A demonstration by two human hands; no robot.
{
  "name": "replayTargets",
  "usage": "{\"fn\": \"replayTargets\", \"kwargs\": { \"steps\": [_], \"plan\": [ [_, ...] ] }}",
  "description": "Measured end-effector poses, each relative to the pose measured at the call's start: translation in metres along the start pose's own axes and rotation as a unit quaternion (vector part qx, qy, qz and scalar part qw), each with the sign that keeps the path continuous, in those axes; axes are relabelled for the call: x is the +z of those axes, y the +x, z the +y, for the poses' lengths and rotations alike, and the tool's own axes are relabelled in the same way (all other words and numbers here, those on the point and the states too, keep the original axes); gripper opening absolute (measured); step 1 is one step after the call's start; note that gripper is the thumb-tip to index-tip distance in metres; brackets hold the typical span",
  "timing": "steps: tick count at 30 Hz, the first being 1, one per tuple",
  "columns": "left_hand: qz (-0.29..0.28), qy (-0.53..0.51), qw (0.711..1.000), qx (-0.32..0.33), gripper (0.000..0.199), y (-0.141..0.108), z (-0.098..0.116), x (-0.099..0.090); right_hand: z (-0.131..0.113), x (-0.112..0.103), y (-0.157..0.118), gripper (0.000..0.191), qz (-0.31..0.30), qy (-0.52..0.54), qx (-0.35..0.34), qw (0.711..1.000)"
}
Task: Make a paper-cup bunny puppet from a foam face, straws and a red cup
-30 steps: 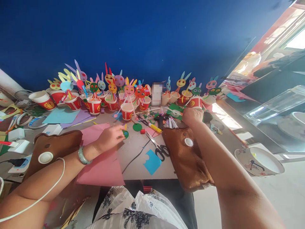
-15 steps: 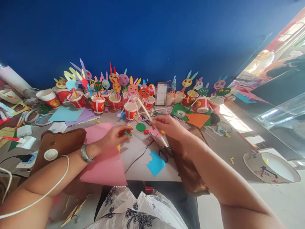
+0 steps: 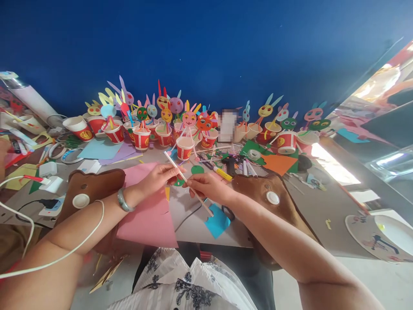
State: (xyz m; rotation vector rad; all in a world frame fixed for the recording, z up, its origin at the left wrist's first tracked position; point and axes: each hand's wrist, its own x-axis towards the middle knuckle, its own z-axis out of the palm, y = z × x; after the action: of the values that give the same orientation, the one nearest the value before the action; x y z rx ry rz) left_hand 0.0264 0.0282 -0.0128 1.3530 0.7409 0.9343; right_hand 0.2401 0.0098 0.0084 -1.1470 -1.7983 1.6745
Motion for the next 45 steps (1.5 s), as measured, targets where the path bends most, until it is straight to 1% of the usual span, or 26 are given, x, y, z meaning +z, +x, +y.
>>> {"fn": "replayTargets", "kwargs": {
  "steps": [2,6,10,13,16,19,21,23,25,28,32,35,37,39,40,42,43,44,45],
  "plan": [
    [0.034,-0.020,0.999,0.000,0.045,0.001,0.003,0.000,0.004,-0.001,0.000,0.051,0.009,-0.003,0.005,1.000],
    [0.109,-0.048,0.993,0.010,0.041,0.002,0.008,-0.001,0.011,-0.012,-0.007,0.054,0.023,-0.016,0.033,0.999],
    [0.149,-0.061,0.987,0.022,0.040,0.003,0.011,-0.001,0.017,-0.018,-0.022,0.053,0.027,0.000,0.060,0.998],
    [0.137,-0.069,0.988,0.012,0.041,0.003,0.010,0.000,0.020,-0.014,-0.031,0.051,0.016,0.012,0.065,0.998],
    [0.098,-0.071,0.993,-0.003,0.043,0.002,0.008,0.002,0.022,-0.002,-0.036,0.050,-0.010,0.009,0.060,0.998],
    [0.054,-0.066,0.996,-0.002,0.045,0.001,0.008,0.003,0.021,0.011,-0.037,0.049,-0.034,0.013,0.051,0.998],
    [0.041,-0.063,0.997,0.001,0.044,0.001,0.008,0.003,0.020,0.016,-0.037,0.048,-0.046,0.016,0.049,0.998],
    [0.055,-0.062,0.997,0.005,0.040,0.001,0.008,0.002,0.019,0.017,-0.035,0.047,-0.046,0.012,0.046,0.998],
    [0.084,-0.068,0.994,0.008,0.038,0.002,0.007,0.001,0.018,0.014,-0.033,0.047,-0.036,0.004,0.040,0.999],
    [0.115,-0.078,0.990,0.004,0.044,0.003,0.008,-0.001,0.017,0.008,-0.032,0.046,-0.026,0.000,0.044,0.999],
    [0.108,-0.075,0.991,0.010,0.035,0.002,0.007,-0.002,0.016,0.007,-0.035,0.046,-0.032,-0.001,0.058,0.998],
    [0.104,-0.074,0.992,0.010,0.033,0.001,0.007,-0.001,0.014,0.007,-0.038,0.045,-0.037,-0.010,0.064,0.997],
    [0.104,-0.073,0.992,0.002,0.033,0.001,0.007,0.000,0.011,0.002,-0.039,0.044,-0.054,-0.037,0.068,0.996],
    [0.108,-0.075,0.991,-0.008,0.032,0.002,0.006,0.000,0.008,-0.010,-0.036,0.046,-0.061,-0.093,0.068,0.991],
    [0.110,-0.075,0.991,-0.012,0.032,0.002,0.005,0.000,0.006,-0.020,-0.032,0.046,-0.052,-0.133,0.064,0.988],
    [0.111,-0.076,0.991,-0.018,0.030,0.003,0.003,-0.001,0.003,-0.043,-0.020,0.045,0.017,-0.216,0.050,0.975],
    [0.110,-0.076,0.991,-0.018,0.030,0.003,0.002,-0.001,0.002,-0.057,-0.012,0.042,0.050,-0.272,0.052,0.960],
    [0.109,-0.076,0.991,-0.018,0.029,0.003,0.001,-0.001,0.001,-0.071,-0.003,0.039,0.106,-0.353,0.058,0.928],
    [0.106,-0.076,0.991,-0.019,0.029,0.003,0.001,-0.001,0.001,-0.085,0.007,0.035,0.146,-0.453,0.075,0.876]
  ]
}}
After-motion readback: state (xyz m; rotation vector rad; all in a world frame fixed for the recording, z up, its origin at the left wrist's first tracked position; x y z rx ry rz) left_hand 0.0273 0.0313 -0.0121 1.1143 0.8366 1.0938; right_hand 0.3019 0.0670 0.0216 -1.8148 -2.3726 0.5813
